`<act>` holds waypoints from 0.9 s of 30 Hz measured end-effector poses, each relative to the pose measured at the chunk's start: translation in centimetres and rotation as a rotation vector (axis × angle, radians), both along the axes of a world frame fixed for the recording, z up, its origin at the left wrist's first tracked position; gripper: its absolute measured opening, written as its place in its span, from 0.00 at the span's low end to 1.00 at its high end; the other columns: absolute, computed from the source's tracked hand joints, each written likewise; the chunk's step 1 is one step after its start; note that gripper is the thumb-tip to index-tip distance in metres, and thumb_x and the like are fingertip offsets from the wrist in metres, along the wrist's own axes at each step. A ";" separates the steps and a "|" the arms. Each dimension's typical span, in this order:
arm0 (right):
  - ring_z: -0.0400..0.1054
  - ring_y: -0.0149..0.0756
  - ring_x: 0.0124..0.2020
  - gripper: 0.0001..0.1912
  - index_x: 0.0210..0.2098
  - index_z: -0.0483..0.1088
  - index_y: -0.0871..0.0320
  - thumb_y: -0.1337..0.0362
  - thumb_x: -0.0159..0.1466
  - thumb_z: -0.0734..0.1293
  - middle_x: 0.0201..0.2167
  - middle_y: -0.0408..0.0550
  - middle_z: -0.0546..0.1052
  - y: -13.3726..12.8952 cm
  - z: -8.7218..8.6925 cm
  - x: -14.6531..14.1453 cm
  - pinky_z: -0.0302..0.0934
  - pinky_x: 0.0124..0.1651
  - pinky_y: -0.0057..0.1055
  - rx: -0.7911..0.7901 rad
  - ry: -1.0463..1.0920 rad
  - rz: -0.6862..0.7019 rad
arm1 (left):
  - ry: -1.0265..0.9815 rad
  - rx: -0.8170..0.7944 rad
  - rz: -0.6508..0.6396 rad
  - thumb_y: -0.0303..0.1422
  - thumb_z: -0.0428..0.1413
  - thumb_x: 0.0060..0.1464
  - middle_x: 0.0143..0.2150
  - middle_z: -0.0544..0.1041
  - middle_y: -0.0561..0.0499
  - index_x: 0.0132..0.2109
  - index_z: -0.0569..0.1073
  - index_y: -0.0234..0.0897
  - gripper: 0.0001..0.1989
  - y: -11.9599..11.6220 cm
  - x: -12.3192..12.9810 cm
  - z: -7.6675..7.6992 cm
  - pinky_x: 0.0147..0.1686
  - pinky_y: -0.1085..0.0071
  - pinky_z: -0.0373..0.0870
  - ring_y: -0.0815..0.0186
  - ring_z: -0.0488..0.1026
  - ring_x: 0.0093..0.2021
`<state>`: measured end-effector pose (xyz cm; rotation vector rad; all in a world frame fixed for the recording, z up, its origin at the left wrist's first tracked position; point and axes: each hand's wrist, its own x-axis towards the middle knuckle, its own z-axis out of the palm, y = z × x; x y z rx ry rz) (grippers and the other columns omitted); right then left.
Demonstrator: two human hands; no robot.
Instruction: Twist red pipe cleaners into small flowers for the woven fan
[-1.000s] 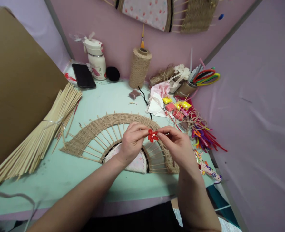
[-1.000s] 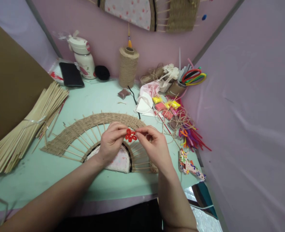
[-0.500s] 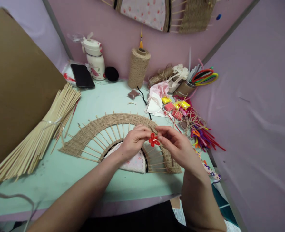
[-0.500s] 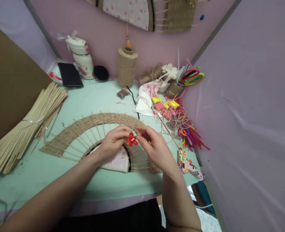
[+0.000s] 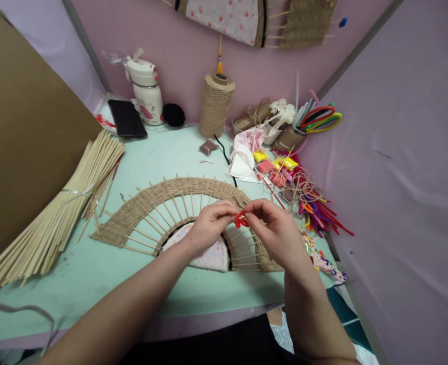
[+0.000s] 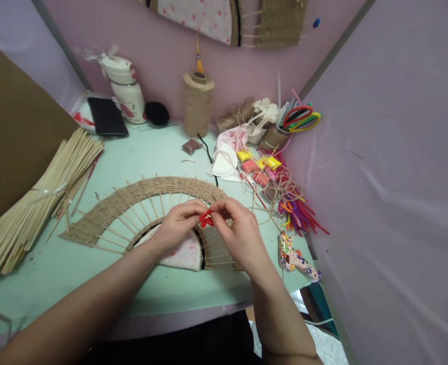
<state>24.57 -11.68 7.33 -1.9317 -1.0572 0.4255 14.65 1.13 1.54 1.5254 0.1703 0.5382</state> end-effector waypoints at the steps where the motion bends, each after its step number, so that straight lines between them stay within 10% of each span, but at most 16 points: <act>1: 0.71 0.34 0.33 0.04 0.36 0.72 0.57 0.65 0.62 0.65 0.33 0.46 0.77 0.1 -0.1 -0.1 0.65 0.39 0.32 0.009 0.008 -0.028 | 0.000 -0.013 0.021 0.27 0.55 0.54 0.33 0.75 0.50 0.32 0.77 0.36 0.07 -0.1 0.0 0.0 0.41 0.69 0.66 0.66 0.71 0.37; 15: 0.72 0.36 0.34 0.07 0.36 0.74 0.57 0.62 0.63 0.65 0.33 0.47 0.78 0.5 -0.9 0.5 0.64 0.39 0.33 0.066 0.042 -0.095 | 0.087 0.246 0.211 0.27 0.54 0.55 0.43 0.79 0.48 0.42 0.79 0.39 0.10 0.4 -0.1 0.4 0.49 0.67 0.66 0.63 0.73 0.46; 27: 0.71 0.36 0.37 0.05 0.38 0.71 0.55 0.66 0.66 0.63 0.35 0.46 0.77 1.1 -2.5 -0.1 0.64 0.41 0.32 0.060 -0.296 -0.012 | 0.236 -0.025 0.221 0.32 0.58 0.51 0.35 0.80 0.50 0.35 0.78 0.36 0.07 0.3 0.1 0.2 0.39 0.72 0.70 0.65 0.76 0.36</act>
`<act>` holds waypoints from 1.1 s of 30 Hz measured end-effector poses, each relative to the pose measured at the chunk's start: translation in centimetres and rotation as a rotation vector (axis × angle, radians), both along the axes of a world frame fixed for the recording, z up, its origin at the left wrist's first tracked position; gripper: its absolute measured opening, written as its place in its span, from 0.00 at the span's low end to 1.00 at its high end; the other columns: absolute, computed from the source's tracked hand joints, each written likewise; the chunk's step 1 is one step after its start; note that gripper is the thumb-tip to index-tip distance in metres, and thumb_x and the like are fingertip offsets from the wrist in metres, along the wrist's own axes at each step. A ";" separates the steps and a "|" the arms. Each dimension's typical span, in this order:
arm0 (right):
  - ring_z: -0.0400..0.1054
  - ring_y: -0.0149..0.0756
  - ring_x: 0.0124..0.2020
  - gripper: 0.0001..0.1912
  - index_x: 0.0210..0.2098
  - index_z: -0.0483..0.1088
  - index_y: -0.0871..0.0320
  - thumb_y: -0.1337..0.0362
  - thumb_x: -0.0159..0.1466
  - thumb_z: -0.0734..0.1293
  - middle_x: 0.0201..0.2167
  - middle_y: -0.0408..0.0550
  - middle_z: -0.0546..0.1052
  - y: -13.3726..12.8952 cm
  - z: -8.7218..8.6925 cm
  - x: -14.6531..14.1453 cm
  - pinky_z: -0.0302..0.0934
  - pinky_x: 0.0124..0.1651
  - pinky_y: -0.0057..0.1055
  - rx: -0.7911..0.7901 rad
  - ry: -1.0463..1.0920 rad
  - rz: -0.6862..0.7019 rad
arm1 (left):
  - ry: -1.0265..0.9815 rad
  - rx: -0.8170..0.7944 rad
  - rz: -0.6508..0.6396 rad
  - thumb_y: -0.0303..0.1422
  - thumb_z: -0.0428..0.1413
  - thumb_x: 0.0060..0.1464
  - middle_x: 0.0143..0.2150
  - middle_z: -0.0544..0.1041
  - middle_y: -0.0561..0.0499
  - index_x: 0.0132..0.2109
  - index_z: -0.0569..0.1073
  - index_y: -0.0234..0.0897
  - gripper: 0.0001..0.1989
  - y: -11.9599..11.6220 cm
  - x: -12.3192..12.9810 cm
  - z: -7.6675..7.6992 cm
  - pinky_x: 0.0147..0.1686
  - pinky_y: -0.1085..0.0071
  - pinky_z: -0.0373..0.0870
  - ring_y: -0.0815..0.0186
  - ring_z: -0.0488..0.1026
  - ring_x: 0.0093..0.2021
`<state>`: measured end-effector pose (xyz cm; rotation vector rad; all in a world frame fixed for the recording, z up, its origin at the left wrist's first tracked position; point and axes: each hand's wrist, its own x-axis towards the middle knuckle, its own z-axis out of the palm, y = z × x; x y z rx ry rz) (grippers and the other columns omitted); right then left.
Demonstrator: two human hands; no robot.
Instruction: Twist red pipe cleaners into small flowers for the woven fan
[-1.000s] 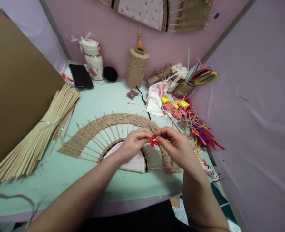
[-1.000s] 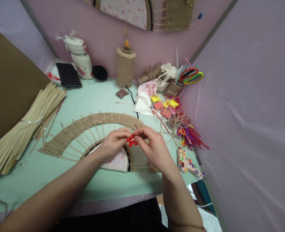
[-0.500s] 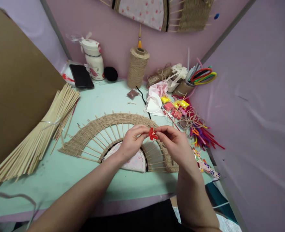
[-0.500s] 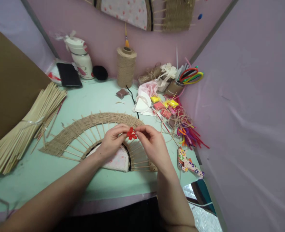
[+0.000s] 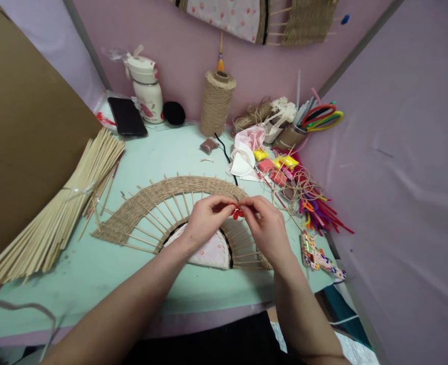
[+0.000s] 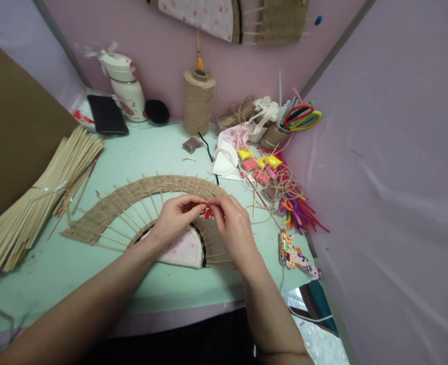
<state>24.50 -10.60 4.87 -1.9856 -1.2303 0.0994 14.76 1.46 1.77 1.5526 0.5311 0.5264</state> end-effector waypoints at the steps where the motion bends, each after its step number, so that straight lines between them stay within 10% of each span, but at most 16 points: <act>1: 0.71 0.36 0.36 0.05 0.38 0.71 0.55 0.65 0.65 0.63 0.35 0.46 0.77 0.0 -0.1 0.0 0.64 0.40 0.32 0.003 0.031 -0.013 | 0.004 0.006 0.006 0.32 0.57 0.52 0.35 0.80 0.50 0.36 0.78 0.36 0.07 0.0 0.0 -0.1 0.39 0.72 0.70 0.66 0.76 0.36; 21: 0.67 0.37 0.38 0.05 0.37 0.67 0.55 0.65 0.68 0.59 0.35 0.47 0.72 0.0 -1.9 0.5 0.61 0.40 0.34 0.003 -0.039 0.048 | -0.074 0.340 0.079 0.25 0.55 0.54 0.36 0.80 0.52 0.36 0.78 0.39 0.08 -0.5 -0.3 -0.5 0.41 0.72 0.69 0.68 0.75 0.38; 33: 0.68 0.38 0.39 0.06 0.39 0.69 0.54 0.65 0.68 0.60 0.34 0.48 0.73 -0.5 -2.1 0.9 0.64 0.42 0.37 -0.010 -0.172 0.118 | 0.055 0.188 0.016 0.29 0.55 0.52 0.34 0.80 0.50 0.35 0.78 0.39 0.07 -0.5 -0.1 -0.8 0.38 0.70 0.70 0.65 0.76 0.36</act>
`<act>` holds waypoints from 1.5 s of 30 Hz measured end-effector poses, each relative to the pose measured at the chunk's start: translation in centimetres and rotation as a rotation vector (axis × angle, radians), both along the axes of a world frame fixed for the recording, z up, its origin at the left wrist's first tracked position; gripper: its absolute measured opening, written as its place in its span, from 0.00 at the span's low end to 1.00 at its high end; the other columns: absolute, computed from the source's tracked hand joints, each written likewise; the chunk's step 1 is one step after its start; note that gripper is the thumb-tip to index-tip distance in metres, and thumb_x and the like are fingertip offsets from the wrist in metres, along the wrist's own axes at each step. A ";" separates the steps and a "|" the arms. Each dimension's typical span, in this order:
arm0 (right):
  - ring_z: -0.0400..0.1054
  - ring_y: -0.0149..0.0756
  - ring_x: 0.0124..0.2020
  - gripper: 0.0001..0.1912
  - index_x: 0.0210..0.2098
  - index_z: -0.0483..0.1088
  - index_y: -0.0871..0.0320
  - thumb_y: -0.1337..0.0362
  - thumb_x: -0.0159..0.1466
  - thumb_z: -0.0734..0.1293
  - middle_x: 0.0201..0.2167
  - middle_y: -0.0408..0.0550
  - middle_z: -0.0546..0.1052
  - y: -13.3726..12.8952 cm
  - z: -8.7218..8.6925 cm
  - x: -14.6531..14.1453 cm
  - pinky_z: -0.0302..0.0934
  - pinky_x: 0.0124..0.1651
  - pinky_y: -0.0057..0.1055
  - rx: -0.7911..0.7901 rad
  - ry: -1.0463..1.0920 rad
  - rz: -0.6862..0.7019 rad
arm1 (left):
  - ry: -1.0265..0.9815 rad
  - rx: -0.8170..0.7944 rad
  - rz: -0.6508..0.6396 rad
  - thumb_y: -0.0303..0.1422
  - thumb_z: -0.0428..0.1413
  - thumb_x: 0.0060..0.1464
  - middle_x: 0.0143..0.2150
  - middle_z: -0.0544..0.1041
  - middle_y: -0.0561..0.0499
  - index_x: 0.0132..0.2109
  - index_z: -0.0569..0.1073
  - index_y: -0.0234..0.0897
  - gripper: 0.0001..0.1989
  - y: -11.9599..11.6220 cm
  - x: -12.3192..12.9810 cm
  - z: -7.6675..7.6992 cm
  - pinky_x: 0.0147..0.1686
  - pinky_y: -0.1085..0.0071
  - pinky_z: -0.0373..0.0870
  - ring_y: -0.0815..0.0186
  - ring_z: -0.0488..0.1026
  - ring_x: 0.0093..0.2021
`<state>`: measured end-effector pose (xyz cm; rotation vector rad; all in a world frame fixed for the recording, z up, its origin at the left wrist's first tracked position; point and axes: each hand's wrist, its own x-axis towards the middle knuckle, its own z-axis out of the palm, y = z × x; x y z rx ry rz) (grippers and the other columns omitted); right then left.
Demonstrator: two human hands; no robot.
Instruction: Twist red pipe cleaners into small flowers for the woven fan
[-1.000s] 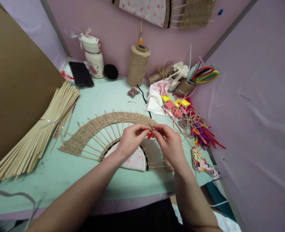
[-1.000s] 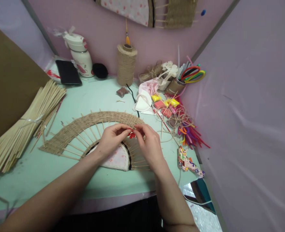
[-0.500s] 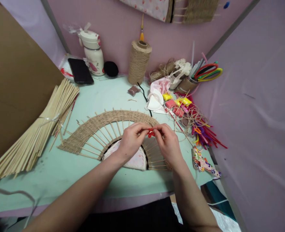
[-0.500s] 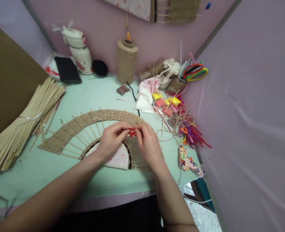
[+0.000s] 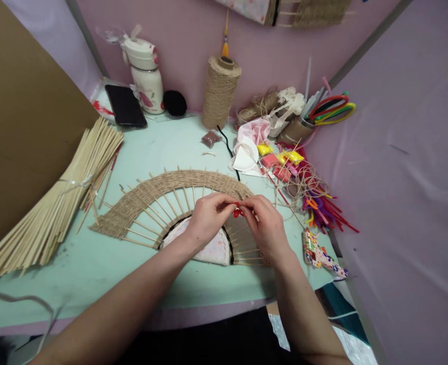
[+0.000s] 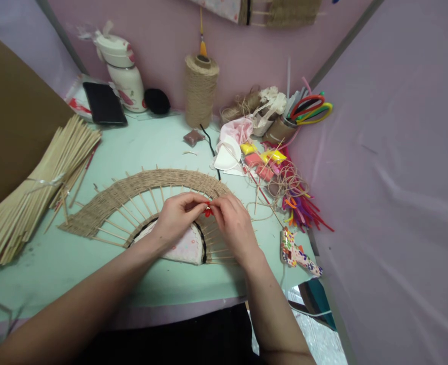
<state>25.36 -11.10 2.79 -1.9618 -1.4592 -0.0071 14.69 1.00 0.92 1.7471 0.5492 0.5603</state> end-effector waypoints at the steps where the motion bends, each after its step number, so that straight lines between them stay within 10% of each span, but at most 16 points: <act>1: 0.68 0.38 0.39 0.07 0.39 0.69 0.54 0.65 0.68 0.59 0.34 0.48 0.73 0.0 -0.1 0.0 0.64 0.42 0.37 -0.005 0.003 0.003 | 0.005 -0.029 0.001 0.29 0.55 0.51 0.34 0.80 0.50 0.36 0.78 0.38 0.07 0.0 0.0 -0.1 0.38 0.70 0.71 0.65 0.76 0.36; 21: 0.69 0.35 0.34 0.05 0.36 0.71 0.54 0.65 0.65 0.63 0.33 0.47 0.75 0.8 -0.9 -1.0 0.64 0.36 0.34 0.218 0.191 -0.191 | -0.128 -0.911 0.063 0.32 0.62 0.44 0.34 0.76 0.53 0.35 0.73 0.34 0.09 -0.8 0.7 1.5 0.40 0.71 0.72 0.72 0.74 0.34; 39: 0.68 0.34 0.33 0.05 0.37 0.72 0.56 0.63 0.62 0.65 0.35 0.47 0.76 0.8 1.3 -0.3 0.62 0.35 0.31 -0.014 0.351 -0.087 | -0.048 -0.320 0.086 0.26 0.55 0.45 0.33 0.77 0.52 0.34 0.73 0.36 0.07 -0.9 0.4 0.0 0.39 0.71 0.71 0.67 0.76 0.36; 45: 0.71 0.35 0.33 0.07 0.36 0.74 0.56 0.63 0.62 0.64 0.34 0.47 0.78 0.7 1.7 0.4 0.64 0.35 0.31 -0.075 0.449 -0.084 | -0.044 -0.422 0.037 0.26 0.56 0.42 0.31 0.76 0.53 0.33 0.72 0.35 0.07 -0.9 0.5 0.3 0.36 0.73 0.70 0.68 0.75 0.34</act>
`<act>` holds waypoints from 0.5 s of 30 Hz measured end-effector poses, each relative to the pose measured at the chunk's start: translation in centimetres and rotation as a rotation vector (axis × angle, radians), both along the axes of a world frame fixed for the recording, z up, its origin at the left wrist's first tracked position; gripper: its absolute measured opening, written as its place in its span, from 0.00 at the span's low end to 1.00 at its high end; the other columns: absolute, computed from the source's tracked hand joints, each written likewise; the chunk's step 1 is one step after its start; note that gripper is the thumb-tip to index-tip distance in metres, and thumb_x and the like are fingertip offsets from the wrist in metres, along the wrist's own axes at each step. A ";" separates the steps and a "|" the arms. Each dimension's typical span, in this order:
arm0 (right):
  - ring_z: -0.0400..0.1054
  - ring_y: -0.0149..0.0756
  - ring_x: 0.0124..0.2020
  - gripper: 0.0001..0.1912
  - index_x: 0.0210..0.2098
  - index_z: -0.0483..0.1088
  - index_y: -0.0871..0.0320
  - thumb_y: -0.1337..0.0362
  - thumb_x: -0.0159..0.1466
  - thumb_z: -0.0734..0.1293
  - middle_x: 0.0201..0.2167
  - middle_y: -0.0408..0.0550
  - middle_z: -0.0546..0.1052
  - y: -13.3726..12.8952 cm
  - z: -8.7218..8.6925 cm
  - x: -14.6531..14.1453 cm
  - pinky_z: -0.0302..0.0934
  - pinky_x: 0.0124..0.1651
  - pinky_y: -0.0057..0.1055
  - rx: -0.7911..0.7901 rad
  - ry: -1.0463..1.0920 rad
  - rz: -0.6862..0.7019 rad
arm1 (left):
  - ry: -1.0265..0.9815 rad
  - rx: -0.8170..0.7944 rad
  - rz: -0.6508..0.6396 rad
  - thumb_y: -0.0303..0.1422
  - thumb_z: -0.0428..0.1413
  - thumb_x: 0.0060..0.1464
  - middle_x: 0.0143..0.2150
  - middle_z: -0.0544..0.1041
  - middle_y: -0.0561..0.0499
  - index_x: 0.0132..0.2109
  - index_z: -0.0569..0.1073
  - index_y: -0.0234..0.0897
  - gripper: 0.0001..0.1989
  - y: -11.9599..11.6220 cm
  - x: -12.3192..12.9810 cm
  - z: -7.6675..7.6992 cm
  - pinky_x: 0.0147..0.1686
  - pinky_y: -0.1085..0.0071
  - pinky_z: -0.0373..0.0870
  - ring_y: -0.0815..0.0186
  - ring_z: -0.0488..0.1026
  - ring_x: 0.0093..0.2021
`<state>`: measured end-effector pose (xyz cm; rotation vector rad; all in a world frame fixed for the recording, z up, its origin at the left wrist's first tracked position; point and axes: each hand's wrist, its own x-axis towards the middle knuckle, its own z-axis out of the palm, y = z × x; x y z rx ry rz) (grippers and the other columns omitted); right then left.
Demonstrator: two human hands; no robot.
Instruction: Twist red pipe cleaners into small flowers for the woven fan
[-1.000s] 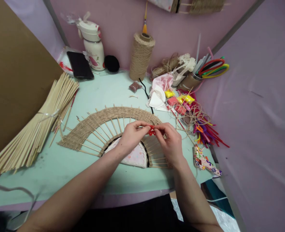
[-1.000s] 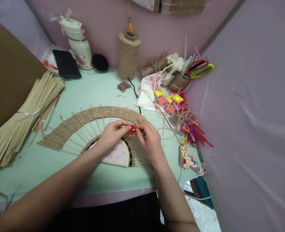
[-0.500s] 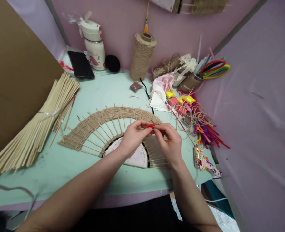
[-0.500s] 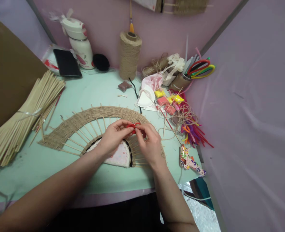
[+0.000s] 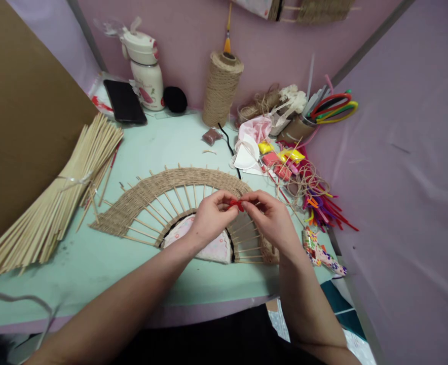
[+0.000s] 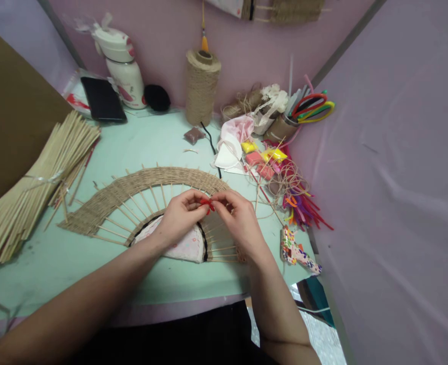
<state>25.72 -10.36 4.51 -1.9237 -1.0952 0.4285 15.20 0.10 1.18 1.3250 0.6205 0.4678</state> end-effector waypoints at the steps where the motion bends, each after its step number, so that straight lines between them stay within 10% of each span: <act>1: 0.70 0.35 0.32 0.07 0.36 0.74 0.56 0.63 0.62 0.64 0.33 0.47 0.78 -0.1 0.0 0.1 0.64 0.35 0.31 -0.008 0.003 -0.006 | -0.009 -0.039 0.002 0.25 0.57 0.41 0.31 0.76 0.53 0.33 0.72 0.35 0.07 0.0 0.0 0.1 0.35 0.73 0.70 0.69 0.75 0.33; 15: 0.68 0.36 0.38 0.05 0.35 0.71 0.55 0.68 0.64 0.63 0.33 0.46 0.73 -1.4 0.8 0.7 0.62 0.42 0.33 0.016 -0.203 0.213 | 0.006 -0.663 -0.170 0.24 0.61 0.39 0.22 0.73 0.53 0.25 0.70 0.33 0.05 0.6 -0.2 0.7 0.27 0.76 0.67 0.73 0.71 0.23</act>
